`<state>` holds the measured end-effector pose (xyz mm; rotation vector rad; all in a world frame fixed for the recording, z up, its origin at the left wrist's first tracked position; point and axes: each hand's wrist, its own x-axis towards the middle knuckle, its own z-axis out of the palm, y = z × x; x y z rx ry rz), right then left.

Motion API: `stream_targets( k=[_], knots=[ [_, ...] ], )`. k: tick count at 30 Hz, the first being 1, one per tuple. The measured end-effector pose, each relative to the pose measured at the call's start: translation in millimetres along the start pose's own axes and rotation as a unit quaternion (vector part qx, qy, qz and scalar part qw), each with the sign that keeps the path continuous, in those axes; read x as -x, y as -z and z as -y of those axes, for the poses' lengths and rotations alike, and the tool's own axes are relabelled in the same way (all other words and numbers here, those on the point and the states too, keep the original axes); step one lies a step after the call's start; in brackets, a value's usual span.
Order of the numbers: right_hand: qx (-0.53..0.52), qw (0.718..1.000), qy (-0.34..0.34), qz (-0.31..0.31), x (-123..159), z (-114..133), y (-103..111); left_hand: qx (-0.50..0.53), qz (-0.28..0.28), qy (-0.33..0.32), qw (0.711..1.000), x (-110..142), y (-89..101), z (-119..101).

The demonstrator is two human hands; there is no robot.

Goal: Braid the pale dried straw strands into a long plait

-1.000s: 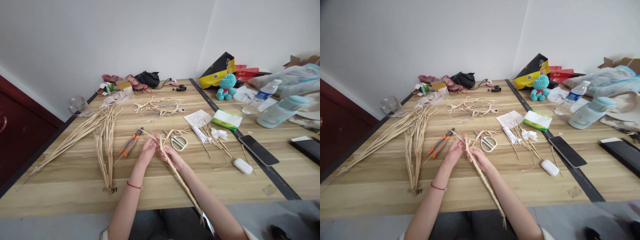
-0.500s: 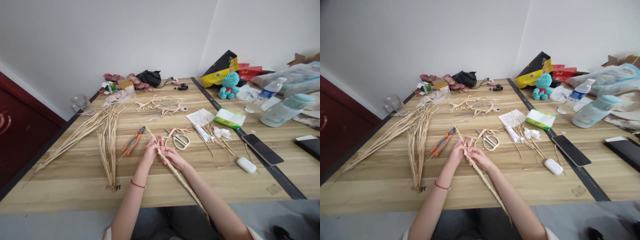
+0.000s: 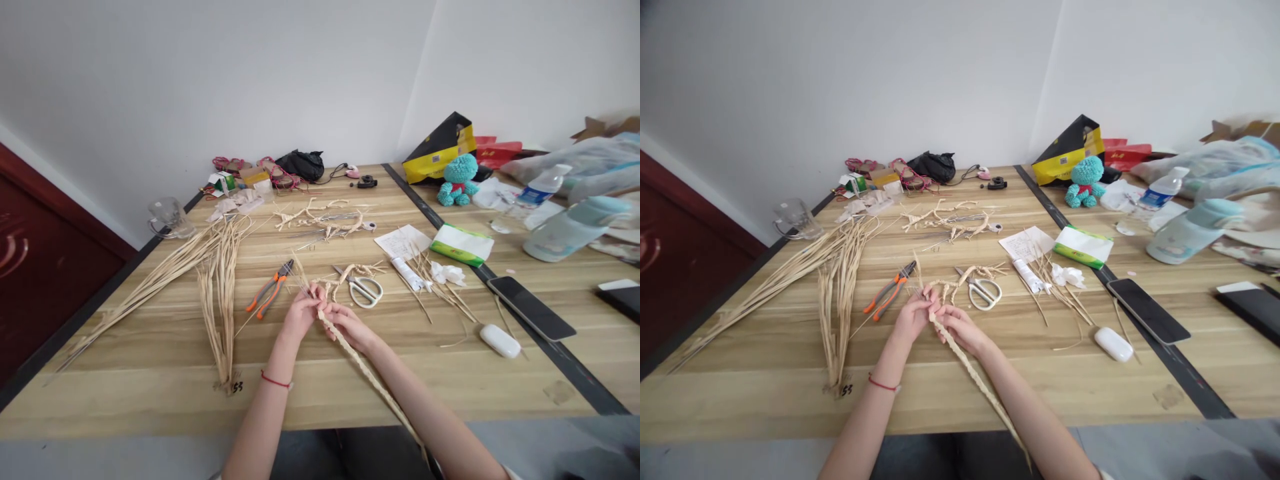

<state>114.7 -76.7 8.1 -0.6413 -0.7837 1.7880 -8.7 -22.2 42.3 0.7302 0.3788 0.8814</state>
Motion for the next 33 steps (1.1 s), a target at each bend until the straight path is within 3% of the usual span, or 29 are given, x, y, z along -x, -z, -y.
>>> stream_targets(
  k=[10,24,33],
  knots=[
    [-0.015,1.000,0.003,-0.009,-0.9,2.5,1.5,0.041,0.014,0.002,0.999,1.2,5.7,-7.2],
    [-0.046,0.998,0.025,0.031,0.3,7.8,4.2,-0.043,-0.110,-0.086,0.989,-4.6,9.8,9.0],
    [-0.025,0.999,0.044,-0.014,-1.0,7.0,4.5,-0.105,-0.204,-0.163,0.960,-7.8,4.5,10.9]
  ],
)
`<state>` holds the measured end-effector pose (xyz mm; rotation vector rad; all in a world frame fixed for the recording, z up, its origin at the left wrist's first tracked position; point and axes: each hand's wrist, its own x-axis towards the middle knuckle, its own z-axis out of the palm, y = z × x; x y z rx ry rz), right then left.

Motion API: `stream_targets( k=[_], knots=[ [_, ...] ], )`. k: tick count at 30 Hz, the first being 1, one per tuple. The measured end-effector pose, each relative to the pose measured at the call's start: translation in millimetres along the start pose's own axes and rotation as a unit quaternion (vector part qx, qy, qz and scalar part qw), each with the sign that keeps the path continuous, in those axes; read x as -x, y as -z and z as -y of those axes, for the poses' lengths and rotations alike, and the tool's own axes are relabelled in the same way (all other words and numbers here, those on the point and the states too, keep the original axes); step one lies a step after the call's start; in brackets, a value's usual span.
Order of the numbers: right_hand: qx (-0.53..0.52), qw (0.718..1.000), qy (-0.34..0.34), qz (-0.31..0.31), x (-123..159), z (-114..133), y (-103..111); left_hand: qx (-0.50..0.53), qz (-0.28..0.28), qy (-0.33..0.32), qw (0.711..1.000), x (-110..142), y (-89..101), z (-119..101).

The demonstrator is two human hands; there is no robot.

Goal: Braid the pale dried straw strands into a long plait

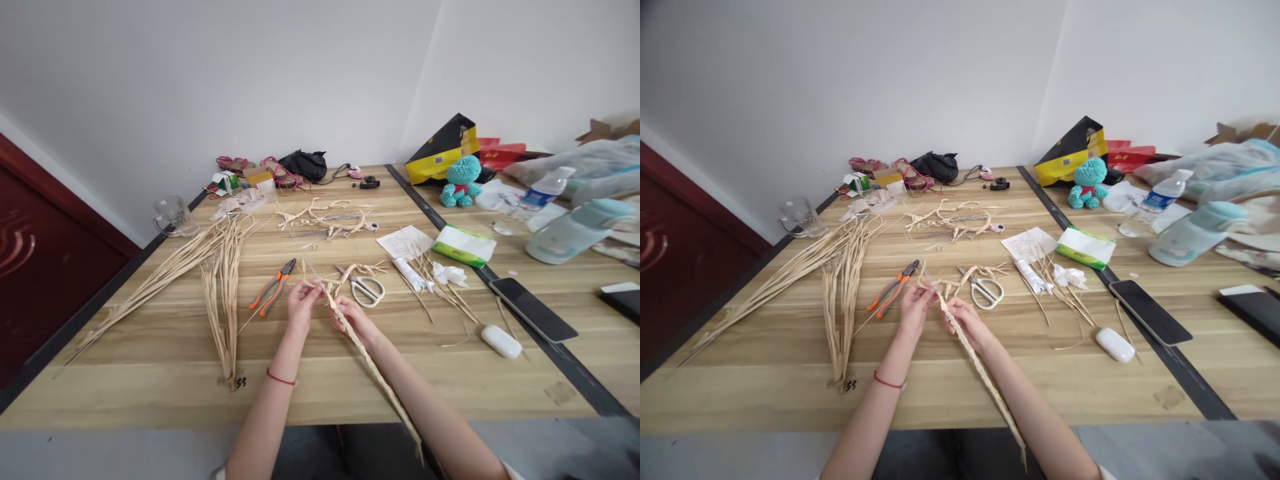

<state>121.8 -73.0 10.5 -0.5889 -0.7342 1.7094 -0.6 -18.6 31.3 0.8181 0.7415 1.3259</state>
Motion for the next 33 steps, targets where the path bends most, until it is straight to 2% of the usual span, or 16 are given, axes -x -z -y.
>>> stream_targets(
  k=[10,16,19,21,24,25,28,30,33],
  knots=[
    [0.011,1.000,-0.008,0.000,0.9,2.4,-0.3,0.003,0.000,0.001,1.000,0.1,-1.2,2.8],
    [0.021,1.000,0.014,-0.016,-1.3,1.7,2.6,0.003,0.003,0.009,1.000,0.5,-2.2,3.1],
    [0.033,0.999,0.012,-0.038,-0.8,3.7,1.0,-0.031,-0.010,-0.025,0.999,0.7,-1.8,4.3],
    [0.044,0.997,0.011,-0.055,0.1,5.6,-0.5,-0.074,-0.020,-0.071,0.995,1.9,-1.6,5.0],
    [0.057,0.995,0.021,-0.082,0.8,7.5,-1.1,-0.187,-0.004,-0.173,0.967,5.9,-1.0,4.8],
    [0.061,0.994,0.025,-0.090,0.7,7.5,-0.7,-0.238,0.010,-0.213,0.948,7.7,-0.7,4.3],
    [0.068,0.990,0.038,-0.115,-0.6,6.1,1.8,-0.380,0.050,-0.319,0.867,13.1,0.3,2.9],
    [0.070,0.988,0.047,-0.131,-1.7,4.7,3.5,-0.418,0.074,-0.348,0.836,16.2,0.8,2.6],
    [0.067,0.987,0.054,-0.137,-2.6,3.1,5.5,-0.422,0.104,-0.348,0.831,19.8,1.5,2.6]
  ],
)
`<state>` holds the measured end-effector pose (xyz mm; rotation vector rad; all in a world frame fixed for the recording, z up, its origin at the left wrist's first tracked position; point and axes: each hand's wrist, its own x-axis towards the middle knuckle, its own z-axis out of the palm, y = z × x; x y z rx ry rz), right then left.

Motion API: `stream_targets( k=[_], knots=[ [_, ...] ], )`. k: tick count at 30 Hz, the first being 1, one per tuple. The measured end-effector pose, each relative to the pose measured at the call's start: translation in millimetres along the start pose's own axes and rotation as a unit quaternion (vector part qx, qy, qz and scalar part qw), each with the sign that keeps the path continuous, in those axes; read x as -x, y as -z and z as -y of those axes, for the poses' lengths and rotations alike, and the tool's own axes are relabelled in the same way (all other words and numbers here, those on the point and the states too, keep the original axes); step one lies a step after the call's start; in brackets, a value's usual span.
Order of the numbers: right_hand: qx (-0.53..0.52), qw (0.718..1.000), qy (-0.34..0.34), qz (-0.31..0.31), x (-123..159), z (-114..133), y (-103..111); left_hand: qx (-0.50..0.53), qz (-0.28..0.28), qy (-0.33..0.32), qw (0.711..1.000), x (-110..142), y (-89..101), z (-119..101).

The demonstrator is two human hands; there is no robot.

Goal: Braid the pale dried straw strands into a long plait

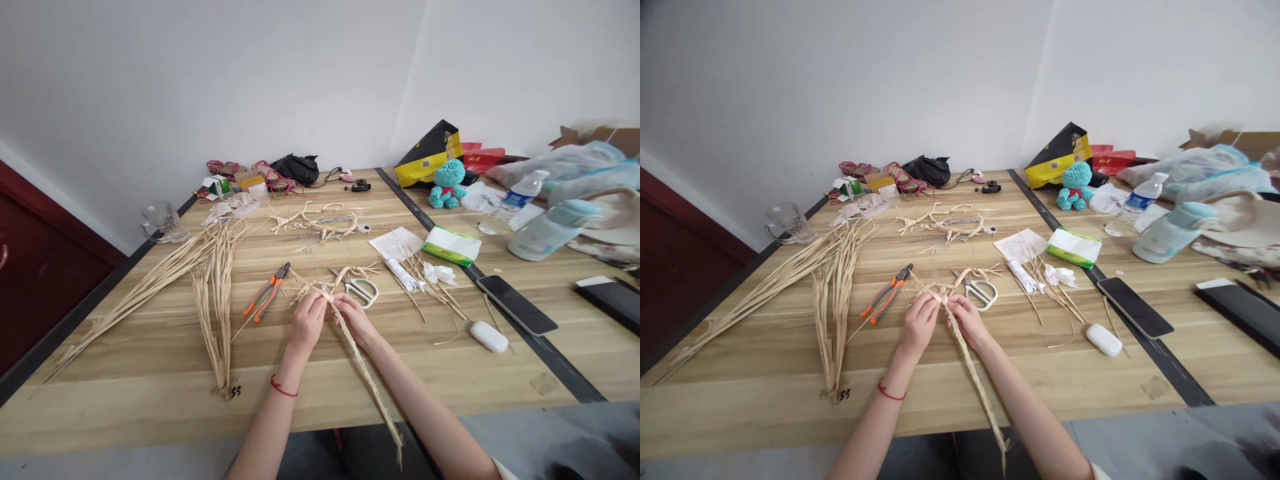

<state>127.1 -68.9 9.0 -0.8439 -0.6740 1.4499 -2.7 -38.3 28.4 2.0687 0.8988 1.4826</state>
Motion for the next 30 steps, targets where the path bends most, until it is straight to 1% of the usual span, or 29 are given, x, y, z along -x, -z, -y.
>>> stream_targets(
  k=[5,9,12,14,15,16,17,18,22,25,30],
  knots=[
    [-0.019,1.000,-0.003,0.007,0.4,-2.2,1.5,-0.015,0.070,-0.037,0.997,4.1,1.2,-0.1],
    [-0.023,1.000,-0.010,0.010,1.7,-2.1,0.8,-0.056,0.066,-0.068,0.994,7.4,-0.9,6.3],
    [-0.012,1.000,-0.008,0.004,2.7,-0.1,-0.9,-0.059,0.052,-0.059,0.995,9.2,-4.8,11.0],
    [-0.011,1.000,-0.007,0.000,2.9,1.2,-1.9,-0.033,0.026,-0.019,0.999,9.1,-7.7,10.6],
    [-0.014,1.000,-0.007,-0.001,2.9,1.7,-2.2,-0.014,0.005,0.014,1.000,8.3,-8.9,9.1],
    [-0.017,1.000,-0.006,-0.002,2.8,2.0,-2.4,0.011,-0.037,0.053,0.998,7.0,-10.0,7.1],
    [-0.019,1.000,-0.007,-0.001,2.7,2.3,-2.6,0.046,-0.069,0.089,0.993,5.3,-10.8,4.9],
    [-0.020,1.000,-0.008,0.000,2.7,2.6,-2.9,0.086,-0.085,0.123,0.985,3.2,-11.3,2.8],
    [-0.016,1.000,-0.014,0.012,4.5,4.6,-5.4,0.193,-0.132,0.221,0.947,-5.3,-11.6,0.7],
    [-0.014,1.000,-0.018,0.020,6.8,7.0,-7.6,0.247,-0.164,0.253,0.921,-8.6,-11.7,3.9],
    [-0.017,0.999,-0.018,0.025,7.3,7.8,-6.1,0.263,-0.185,0.275,0.906,-8.5,-14.3,5.5]
  ],
)
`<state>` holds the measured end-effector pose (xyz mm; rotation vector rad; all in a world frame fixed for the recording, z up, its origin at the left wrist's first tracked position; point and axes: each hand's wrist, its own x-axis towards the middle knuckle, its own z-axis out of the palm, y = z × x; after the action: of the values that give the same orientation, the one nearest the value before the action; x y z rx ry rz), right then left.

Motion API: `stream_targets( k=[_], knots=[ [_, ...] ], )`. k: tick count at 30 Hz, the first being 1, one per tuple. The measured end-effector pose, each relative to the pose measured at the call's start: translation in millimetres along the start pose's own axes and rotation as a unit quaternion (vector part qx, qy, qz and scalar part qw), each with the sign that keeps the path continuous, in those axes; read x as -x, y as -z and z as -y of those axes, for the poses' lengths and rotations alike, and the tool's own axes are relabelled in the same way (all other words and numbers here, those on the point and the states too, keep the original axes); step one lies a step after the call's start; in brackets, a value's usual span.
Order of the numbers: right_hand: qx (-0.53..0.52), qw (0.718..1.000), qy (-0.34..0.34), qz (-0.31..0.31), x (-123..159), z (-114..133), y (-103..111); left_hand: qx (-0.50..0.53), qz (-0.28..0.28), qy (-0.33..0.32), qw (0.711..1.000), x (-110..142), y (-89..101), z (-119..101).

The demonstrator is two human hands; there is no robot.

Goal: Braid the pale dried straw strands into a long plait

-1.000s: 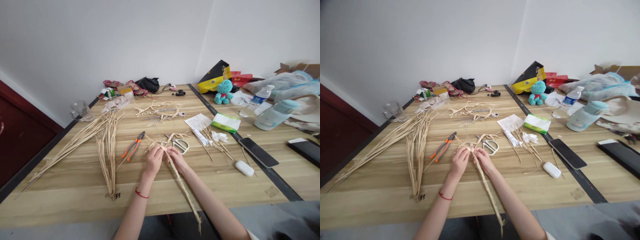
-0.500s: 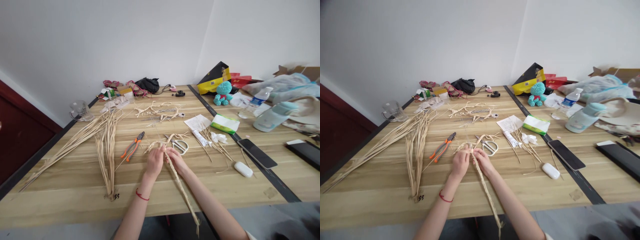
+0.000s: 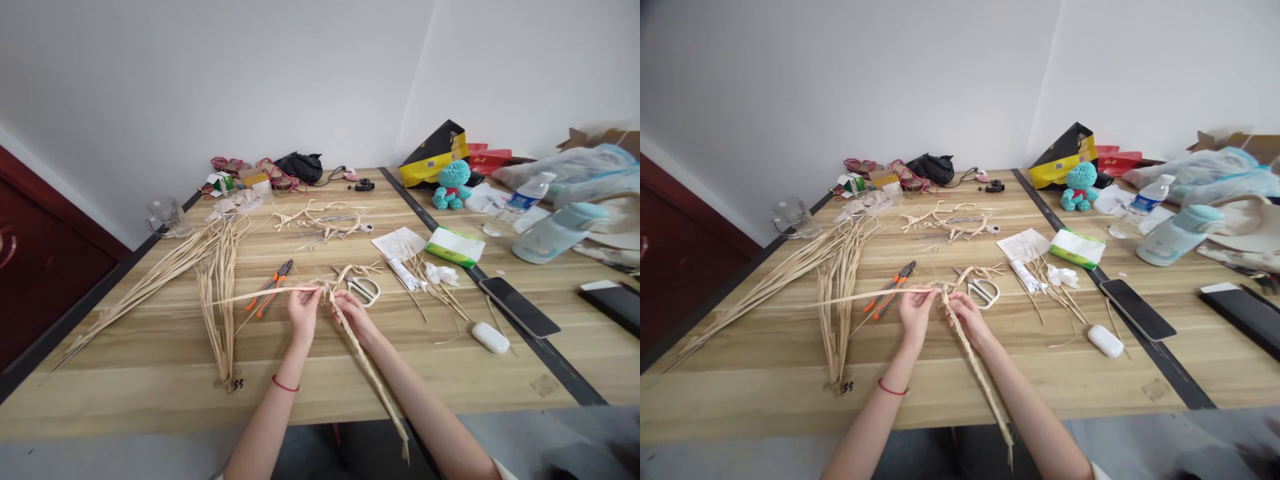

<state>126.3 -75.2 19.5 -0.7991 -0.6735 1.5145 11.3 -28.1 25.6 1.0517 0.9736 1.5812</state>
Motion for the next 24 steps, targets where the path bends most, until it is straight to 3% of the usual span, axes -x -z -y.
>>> stream_targets(
  k=[13,18,24],
  knots=[
    [0.001,1.000,0.009,-0.028,-2.9,-3.5,5.5,-0.008,0.034,0.016,0.999,5.8,-5.0,-0.7],
    [0.016,0.998,0.034,-0.044,-3.5,-2.6,3.2,0.024,0.020,0.063,0.998,3.3,-5.0,1.1],
    [0.017,0.997,0.048,-0.051,-5.7,-7.0,4.0,0.130,0.037,0.152,0.979,-0.3,-2.7,11.8]
  ],
)
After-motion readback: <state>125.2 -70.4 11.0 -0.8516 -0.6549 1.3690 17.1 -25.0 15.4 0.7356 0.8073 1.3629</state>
